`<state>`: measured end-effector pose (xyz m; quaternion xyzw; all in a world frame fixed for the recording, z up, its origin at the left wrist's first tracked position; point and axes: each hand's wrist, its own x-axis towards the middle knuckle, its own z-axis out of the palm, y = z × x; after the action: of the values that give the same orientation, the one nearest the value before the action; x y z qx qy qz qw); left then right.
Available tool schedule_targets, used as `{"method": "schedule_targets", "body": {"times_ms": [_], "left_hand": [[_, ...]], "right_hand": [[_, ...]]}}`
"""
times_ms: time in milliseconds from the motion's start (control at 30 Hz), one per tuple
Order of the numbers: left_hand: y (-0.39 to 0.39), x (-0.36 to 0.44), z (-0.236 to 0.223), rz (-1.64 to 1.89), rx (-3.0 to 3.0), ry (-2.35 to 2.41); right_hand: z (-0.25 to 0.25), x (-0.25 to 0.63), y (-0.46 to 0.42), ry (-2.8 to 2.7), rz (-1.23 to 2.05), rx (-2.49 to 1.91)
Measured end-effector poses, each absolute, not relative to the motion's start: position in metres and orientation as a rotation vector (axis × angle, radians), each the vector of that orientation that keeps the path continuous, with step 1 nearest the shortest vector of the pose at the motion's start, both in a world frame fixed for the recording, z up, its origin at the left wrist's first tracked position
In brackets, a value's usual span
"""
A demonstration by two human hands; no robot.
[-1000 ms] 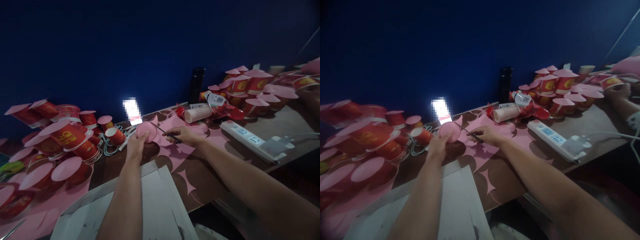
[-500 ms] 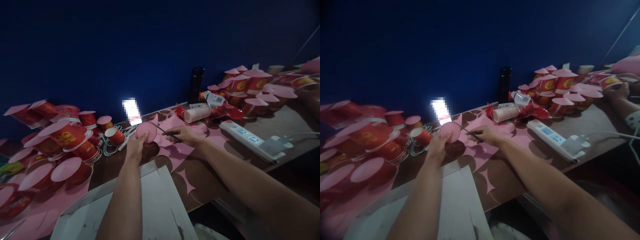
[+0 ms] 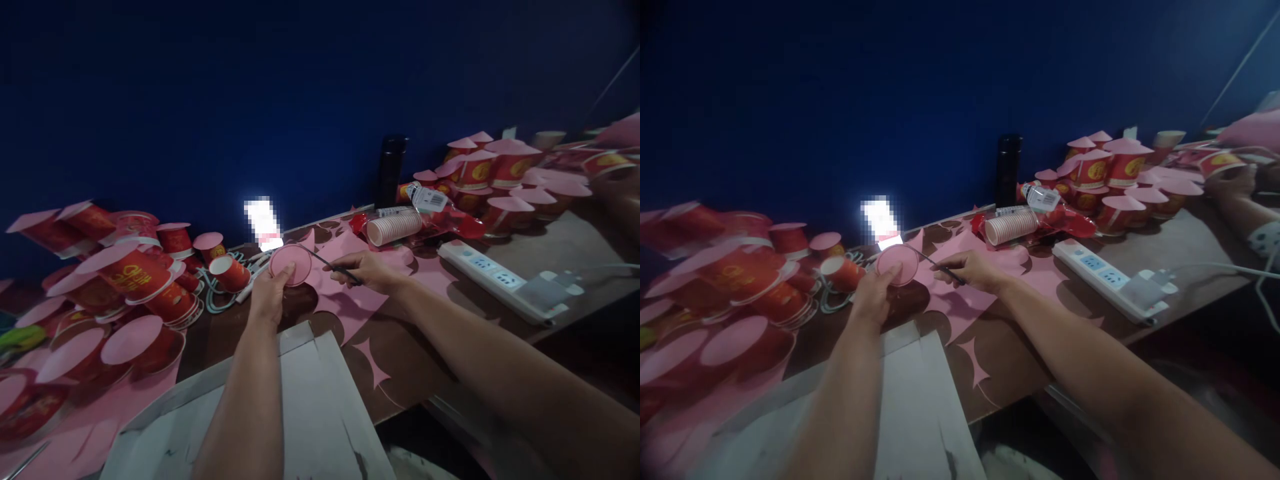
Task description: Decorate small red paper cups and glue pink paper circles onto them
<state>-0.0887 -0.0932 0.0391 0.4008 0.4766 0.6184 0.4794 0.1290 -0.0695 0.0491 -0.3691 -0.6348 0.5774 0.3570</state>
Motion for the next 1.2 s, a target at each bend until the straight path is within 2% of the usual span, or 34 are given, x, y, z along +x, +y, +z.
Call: {"method": "schedule_targets", "body": {"times_ms": [400, 733, 1200], "left_hand": [[-0.0958, -0.0869, 0.0462, 1.571, 0.931, 1.211], [-0.0961, -0.0901, 0.0416, 1.457, 1.069, 1.185], [-0.0964, -0.087, 0.0442, 1.481, 0.999, 1.164]], "right_hand": [[0.0495, 0.1286, -0.0706, -1.631, 1.501, -0.962], [0.0488, 0.1303, -0.0683, -1.65, 1.527, -0.967], [0.0531, 0.1308, -0.0704, -1.661, 1.493, -0.986]]}}
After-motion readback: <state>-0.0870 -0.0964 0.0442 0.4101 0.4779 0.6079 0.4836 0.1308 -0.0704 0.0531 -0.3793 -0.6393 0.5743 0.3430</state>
